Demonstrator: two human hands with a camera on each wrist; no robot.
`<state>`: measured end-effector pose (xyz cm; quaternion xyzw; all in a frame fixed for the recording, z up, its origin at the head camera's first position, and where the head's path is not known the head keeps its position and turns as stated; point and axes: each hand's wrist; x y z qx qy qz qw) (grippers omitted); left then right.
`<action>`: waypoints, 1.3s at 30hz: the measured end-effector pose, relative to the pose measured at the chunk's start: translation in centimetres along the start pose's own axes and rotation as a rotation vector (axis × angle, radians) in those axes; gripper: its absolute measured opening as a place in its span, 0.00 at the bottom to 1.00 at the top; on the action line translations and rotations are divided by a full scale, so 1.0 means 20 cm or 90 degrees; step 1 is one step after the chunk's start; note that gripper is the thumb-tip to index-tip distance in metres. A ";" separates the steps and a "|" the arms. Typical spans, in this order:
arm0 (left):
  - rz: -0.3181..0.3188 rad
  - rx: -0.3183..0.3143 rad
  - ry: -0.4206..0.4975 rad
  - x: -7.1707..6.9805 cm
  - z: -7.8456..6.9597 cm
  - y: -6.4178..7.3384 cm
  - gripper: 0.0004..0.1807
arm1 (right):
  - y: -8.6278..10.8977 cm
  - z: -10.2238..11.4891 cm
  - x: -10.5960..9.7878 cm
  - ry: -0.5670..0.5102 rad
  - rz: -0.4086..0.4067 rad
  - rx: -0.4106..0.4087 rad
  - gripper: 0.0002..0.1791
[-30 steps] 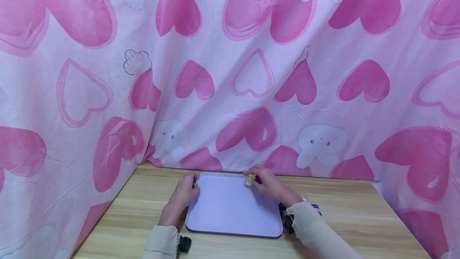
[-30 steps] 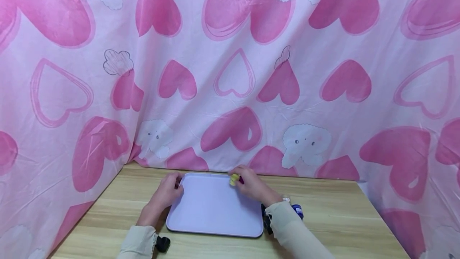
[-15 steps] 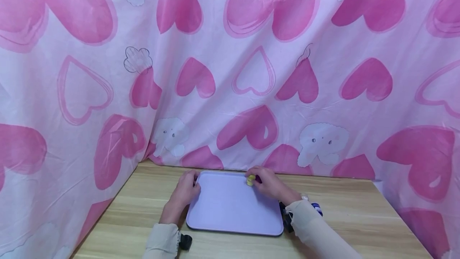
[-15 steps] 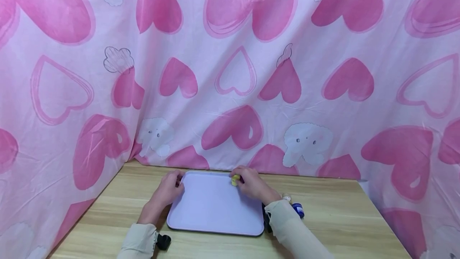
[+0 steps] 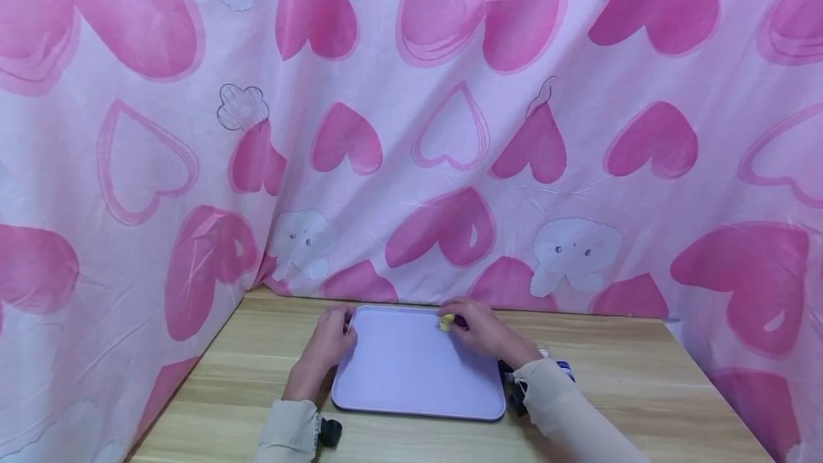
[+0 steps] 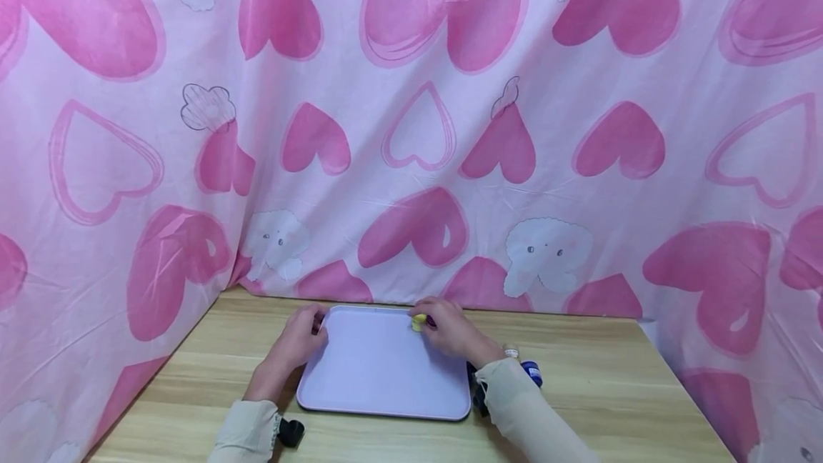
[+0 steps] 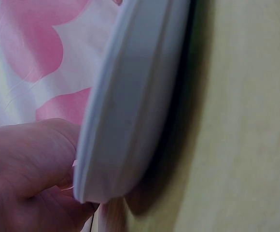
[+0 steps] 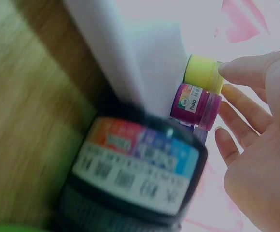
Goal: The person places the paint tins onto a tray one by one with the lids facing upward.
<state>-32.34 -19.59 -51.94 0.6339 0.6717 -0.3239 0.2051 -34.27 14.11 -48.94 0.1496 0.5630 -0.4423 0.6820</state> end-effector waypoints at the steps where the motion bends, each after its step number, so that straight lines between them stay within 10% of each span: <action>1: 0.002 -0.002 0.001 0.00 0.00 0.00 0.20 | 0.01 0.00 0.00 -0.003 0.000 0.004 0.17; 39: -0.004 -0.011 0.000 0.01 0.00 0.00 0.19 | 0.39 -0.23 -0.22 -0.160 0.039 0.219 0.23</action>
Point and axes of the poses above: each hand's wrist, its own y-axis away from the middle knuckle, its own x-axis out of the palm, z = x × y, and after that the axes turned 4 degrees about y, right-handed
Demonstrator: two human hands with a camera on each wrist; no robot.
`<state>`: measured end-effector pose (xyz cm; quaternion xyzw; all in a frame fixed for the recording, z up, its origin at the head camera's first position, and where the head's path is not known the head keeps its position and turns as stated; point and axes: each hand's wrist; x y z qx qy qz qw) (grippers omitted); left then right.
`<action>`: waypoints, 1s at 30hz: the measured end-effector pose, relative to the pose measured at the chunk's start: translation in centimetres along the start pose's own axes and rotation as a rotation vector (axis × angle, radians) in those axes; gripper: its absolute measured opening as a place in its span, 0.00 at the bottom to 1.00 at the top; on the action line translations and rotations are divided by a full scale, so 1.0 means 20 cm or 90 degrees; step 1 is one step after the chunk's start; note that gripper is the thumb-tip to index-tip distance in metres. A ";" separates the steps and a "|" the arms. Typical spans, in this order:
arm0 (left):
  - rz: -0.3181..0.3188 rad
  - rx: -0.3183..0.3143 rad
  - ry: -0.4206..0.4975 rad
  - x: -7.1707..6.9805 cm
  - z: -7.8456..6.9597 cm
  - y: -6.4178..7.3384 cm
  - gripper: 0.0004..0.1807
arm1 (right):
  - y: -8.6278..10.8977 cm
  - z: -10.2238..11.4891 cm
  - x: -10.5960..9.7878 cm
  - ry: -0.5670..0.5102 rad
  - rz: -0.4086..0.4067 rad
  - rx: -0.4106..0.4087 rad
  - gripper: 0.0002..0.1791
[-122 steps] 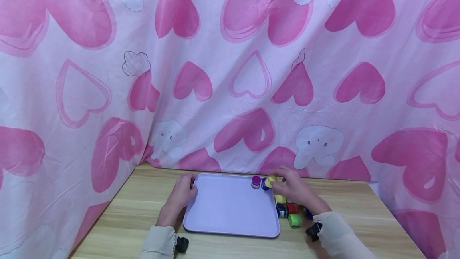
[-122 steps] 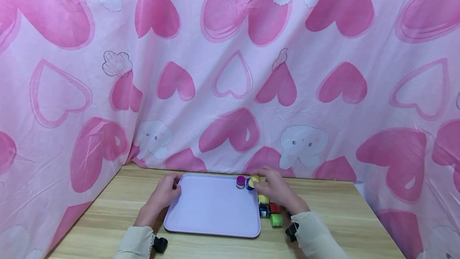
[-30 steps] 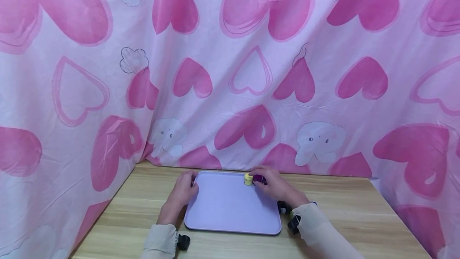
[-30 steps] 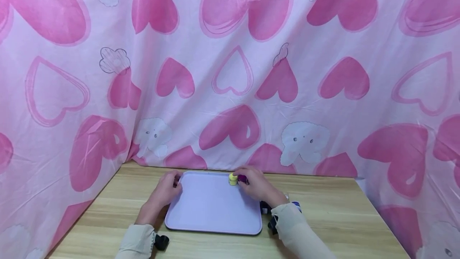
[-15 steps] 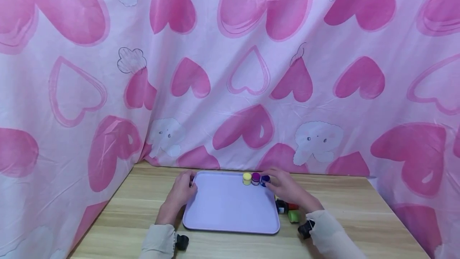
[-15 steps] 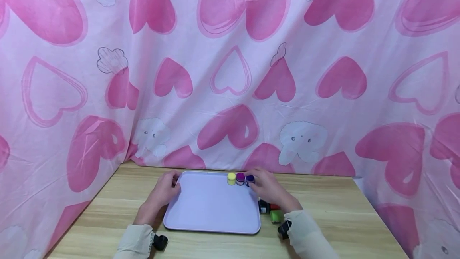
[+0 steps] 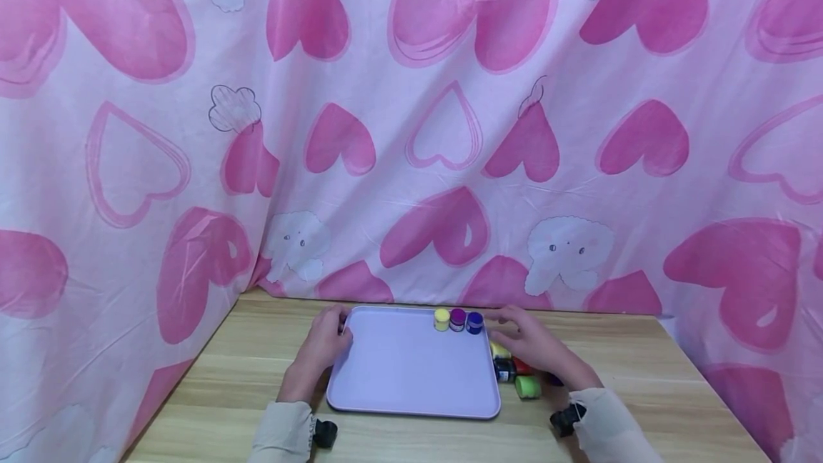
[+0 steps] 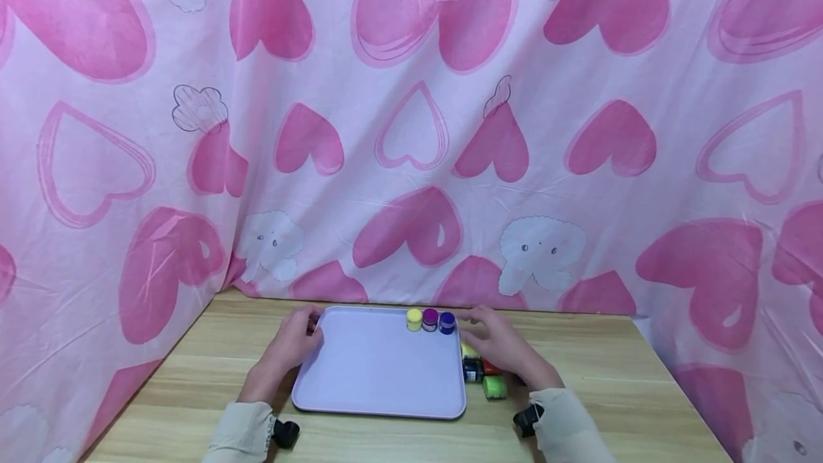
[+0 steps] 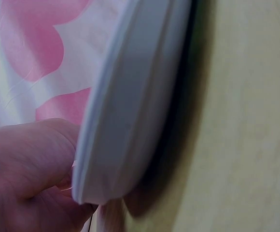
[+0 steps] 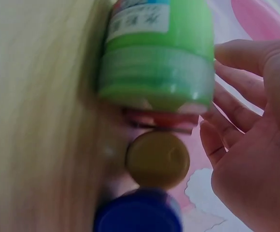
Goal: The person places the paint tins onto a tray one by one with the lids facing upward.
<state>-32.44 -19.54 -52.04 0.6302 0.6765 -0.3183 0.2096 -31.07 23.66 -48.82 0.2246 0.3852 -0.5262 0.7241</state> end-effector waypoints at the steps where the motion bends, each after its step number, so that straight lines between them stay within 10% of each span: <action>1: 0.001 0.000 0.000 0.00 0.00 0.00 0.19 | 0.01 -0.01 0.00 0.003 -0.002 0.001 0.24; 30: 0.016 -0.017 -0.001 -0.01 -0.02 0.01 0.20 | 0.12 -0.15 -0.06 -0.040 0.070 -0.002 0.20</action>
Point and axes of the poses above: each hand's wrist, its own y-axis away from the middle knuckle, its own x-axis out of the palm, z = x × y, and after that the axes turned 4 degrees about y, right-handed
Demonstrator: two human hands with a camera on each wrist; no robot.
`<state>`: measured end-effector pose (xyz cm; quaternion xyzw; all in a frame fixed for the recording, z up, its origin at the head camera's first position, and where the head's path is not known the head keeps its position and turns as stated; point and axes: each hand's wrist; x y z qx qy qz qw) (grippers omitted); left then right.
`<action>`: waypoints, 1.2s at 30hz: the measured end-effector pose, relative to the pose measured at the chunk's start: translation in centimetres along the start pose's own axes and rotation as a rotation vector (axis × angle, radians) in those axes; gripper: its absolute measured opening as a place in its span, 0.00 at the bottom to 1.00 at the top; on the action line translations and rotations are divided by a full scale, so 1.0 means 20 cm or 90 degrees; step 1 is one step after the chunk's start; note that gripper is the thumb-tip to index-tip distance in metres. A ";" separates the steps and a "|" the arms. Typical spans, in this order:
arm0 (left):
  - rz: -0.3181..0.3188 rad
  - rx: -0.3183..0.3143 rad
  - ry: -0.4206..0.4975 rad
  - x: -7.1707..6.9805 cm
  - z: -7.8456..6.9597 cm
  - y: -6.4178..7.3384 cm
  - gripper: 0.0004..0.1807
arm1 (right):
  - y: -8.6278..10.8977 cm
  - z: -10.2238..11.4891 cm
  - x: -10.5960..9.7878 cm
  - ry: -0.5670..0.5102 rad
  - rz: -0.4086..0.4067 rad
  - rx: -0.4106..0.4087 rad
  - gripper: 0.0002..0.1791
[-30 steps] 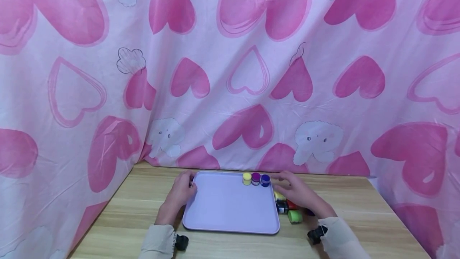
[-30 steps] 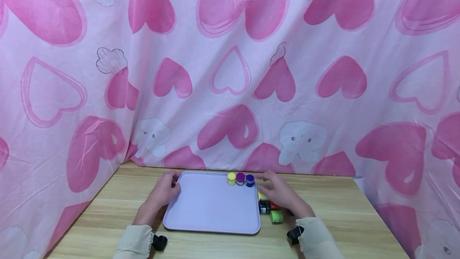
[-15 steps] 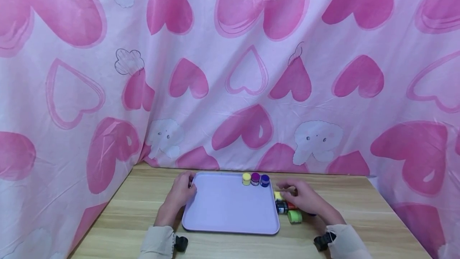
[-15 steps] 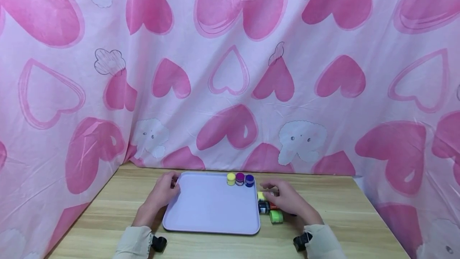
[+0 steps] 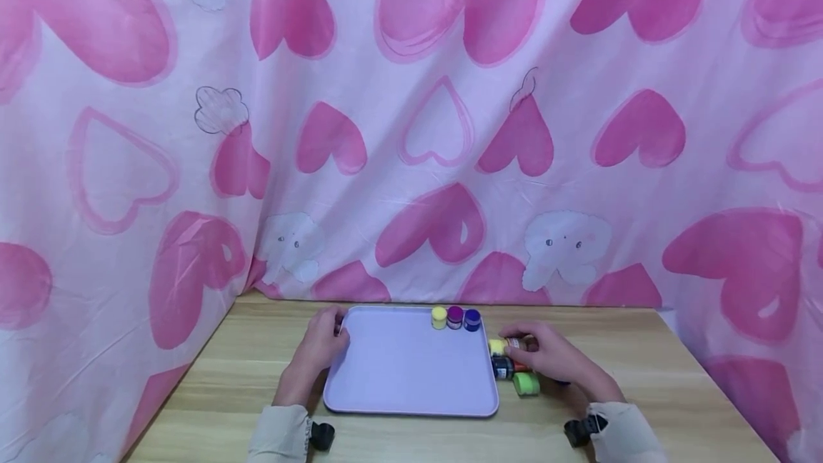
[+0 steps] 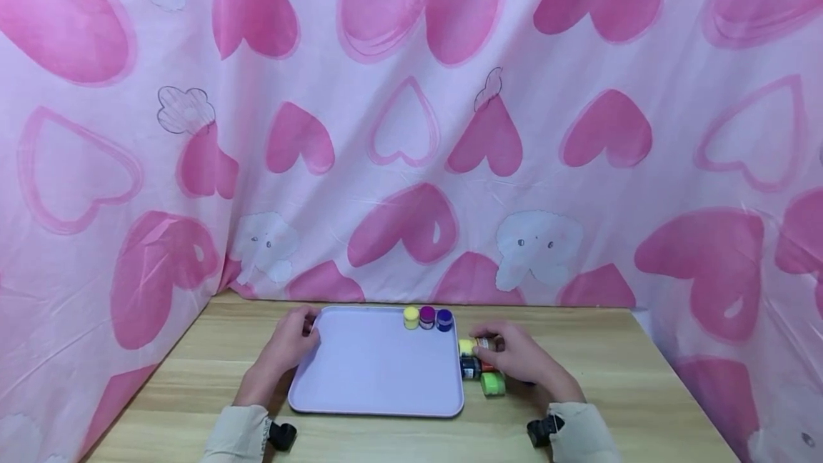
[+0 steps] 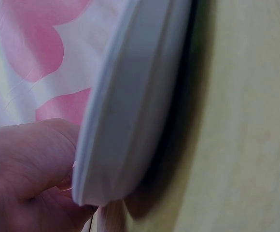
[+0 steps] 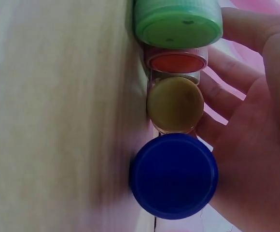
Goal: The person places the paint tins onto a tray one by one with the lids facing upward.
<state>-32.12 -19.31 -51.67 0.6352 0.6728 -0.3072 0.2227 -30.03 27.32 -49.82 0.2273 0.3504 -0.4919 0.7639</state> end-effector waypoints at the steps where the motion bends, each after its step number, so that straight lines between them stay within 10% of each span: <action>1: 0.002 -0.004 0.000 0.00 0.00 0.00 0.20 | 0.00 0.01 0.00 0.004 0.000 -0.006 0.20; 18: 0.000 -0.003 -0.007 0.00 -0.01 0.00 0.21 | 0.00 0.06 0.02 0.148 -0.028 -0.005 0.15; 36: -0.002 0.001 -0.006 -0.01 -0.01 0.00 0.21 | -0.01 0.06 0.04 0.131 -0.039 0.033 0.16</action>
Point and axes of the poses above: each hand's wrist, its own y-axis away from the middle knuckle, its own x-axis out of the palm, z = x × y, and after that the axes turned 4 degrees about y, right-handed
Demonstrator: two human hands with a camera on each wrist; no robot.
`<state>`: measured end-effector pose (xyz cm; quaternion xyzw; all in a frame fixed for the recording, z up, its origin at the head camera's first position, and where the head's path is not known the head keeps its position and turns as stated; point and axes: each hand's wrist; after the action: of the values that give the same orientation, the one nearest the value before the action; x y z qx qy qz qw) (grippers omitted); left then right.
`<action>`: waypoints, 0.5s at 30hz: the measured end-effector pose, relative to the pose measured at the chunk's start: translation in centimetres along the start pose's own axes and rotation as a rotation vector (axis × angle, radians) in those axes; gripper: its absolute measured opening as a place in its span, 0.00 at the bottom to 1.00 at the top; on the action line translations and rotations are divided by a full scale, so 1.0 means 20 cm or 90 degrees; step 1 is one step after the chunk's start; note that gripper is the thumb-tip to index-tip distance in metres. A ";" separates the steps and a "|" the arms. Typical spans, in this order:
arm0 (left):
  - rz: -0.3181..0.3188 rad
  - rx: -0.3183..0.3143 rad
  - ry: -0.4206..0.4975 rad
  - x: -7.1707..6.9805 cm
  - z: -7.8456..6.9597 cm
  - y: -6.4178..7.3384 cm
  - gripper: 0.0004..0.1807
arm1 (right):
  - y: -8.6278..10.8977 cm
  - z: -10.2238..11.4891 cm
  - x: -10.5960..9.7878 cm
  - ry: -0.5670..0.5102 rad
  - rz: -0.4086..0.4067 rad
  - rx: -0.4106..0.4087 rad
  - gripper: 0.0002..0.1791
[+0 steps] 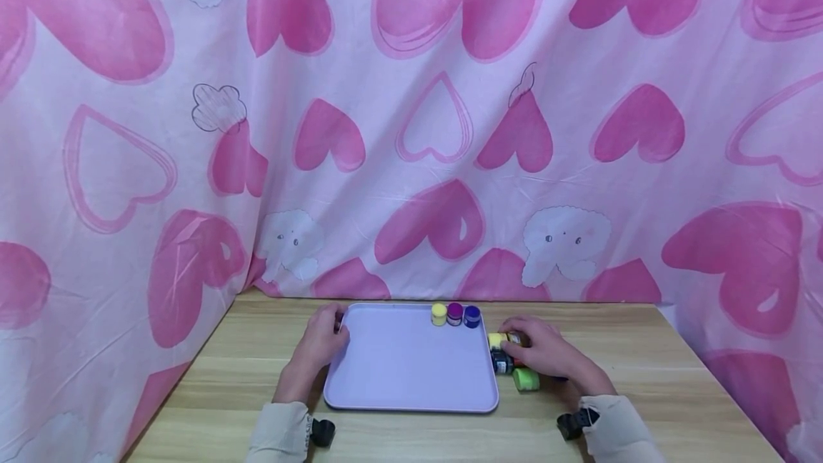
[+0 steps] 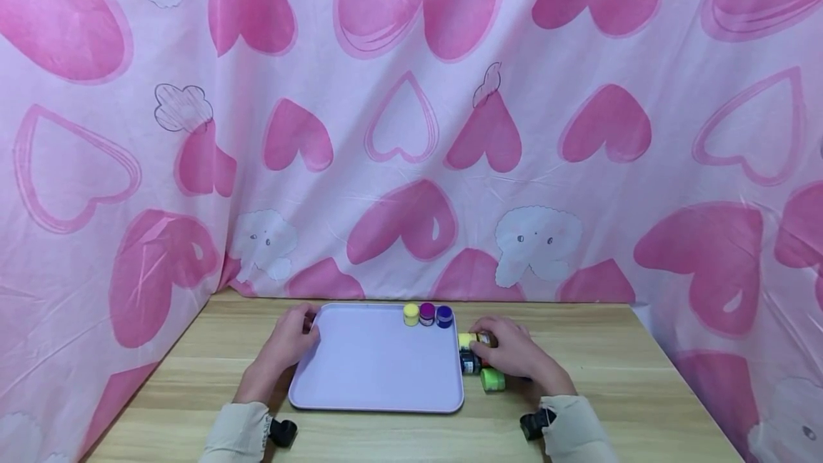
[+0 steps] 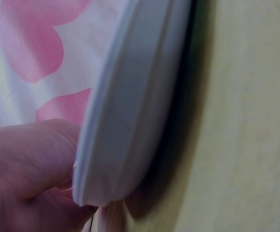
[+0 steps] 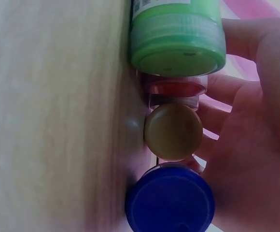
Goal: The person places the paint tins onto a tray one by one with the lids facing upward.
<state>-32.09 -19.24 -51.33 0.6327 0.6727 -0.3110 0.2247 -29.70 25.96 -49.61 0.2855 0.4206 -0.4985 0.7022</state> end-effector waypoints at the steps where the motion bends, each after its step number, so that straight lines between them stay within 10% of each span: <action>1: 0.001 -0.003 -0.001 0.00 0.00 0.00 0.21 | 0.00 0.00 0.00 -0.012 0.002 0.002 0.17; 15: 0.006 -0.007 0.002 0.01 0.01 -0.01 0.20 | 0.00 0.02 0.00 -0.128 0.013 0.087 0.18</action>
<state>-32.24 -19.31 -51.55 0.6349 0.6718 -0.3057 0.2285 -29.60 25.56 -49.47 0.2854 0.3099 -0.5451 0.7248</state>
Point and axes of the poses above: each hand's wrist, its own y-axis away from the middle knuckle, its own x-axis out of the palm, z = x × y, and after that the axes turned 4 degrees about y, right-handed
